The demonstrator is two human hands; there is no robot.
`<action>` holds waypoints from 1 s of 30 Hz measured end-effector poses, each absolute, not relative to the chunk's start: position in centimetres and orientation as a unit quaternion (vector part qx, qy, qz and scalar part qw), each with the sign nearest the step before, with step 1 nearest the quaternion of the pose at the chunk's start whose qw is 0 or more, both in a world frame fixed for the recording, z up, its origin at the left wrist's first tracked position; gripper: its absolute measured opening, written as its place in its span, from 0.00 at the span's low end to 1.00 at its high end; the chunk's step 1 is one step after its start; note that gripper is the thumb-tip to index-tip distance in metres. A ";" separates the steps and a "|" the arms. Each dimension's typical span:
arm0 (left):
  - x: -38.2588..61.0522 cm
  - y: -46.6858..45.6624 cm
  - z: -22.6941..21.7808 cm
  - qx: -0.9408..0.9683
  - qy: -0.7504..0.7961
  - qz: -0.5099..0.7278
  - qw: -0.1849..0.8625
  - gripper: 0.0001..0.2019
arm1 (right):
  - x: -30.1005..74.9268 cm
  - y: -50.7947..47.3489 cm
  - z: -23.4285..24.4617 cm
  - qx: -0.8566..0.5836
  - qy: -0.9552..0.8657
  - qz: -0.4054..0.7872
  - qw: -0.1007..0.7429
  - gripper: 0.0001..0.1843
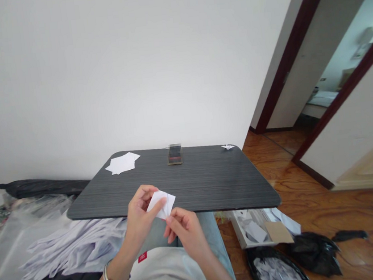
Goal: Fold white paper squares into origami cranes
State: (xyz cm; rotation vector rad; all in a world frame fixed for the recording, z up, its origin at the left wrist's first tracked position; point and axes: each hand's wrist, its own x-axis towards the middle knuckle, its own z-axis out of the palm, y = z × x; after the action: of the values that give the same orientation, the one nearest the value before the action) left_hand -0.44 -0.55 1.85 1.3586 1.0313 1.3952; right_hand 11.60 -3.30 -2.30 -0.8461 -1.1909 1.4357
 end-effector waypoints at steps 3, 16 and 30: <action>-0.3 -0.6 1.8 0.554 0.414 0.561 0.456 0.11 | 11.4 -3.2 -2.4 -0.372 -0.487 0.587 0.528 0.18; -0.4 -0.3 1.3 0.566 0.387 0.511 0.518 0.17 | 11.8 -3.0 -2.2 -0.371 -0.499 0.581 0.524 0.20; -0.7 -0.4 1.7 0.533 0.428 0.552 0.478 0.15 | 12.3 -3.1 -2.4 -0.352 -0.491 0.577 0.550 0.14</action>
State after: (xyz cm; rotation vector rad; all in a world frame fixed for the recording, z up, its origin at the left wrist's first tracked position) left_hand -0.73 -0.40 1.73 1.3017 1.0444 1.3474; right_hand 12.26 -3.10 -2.44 -0.8341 -1.1624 1.3657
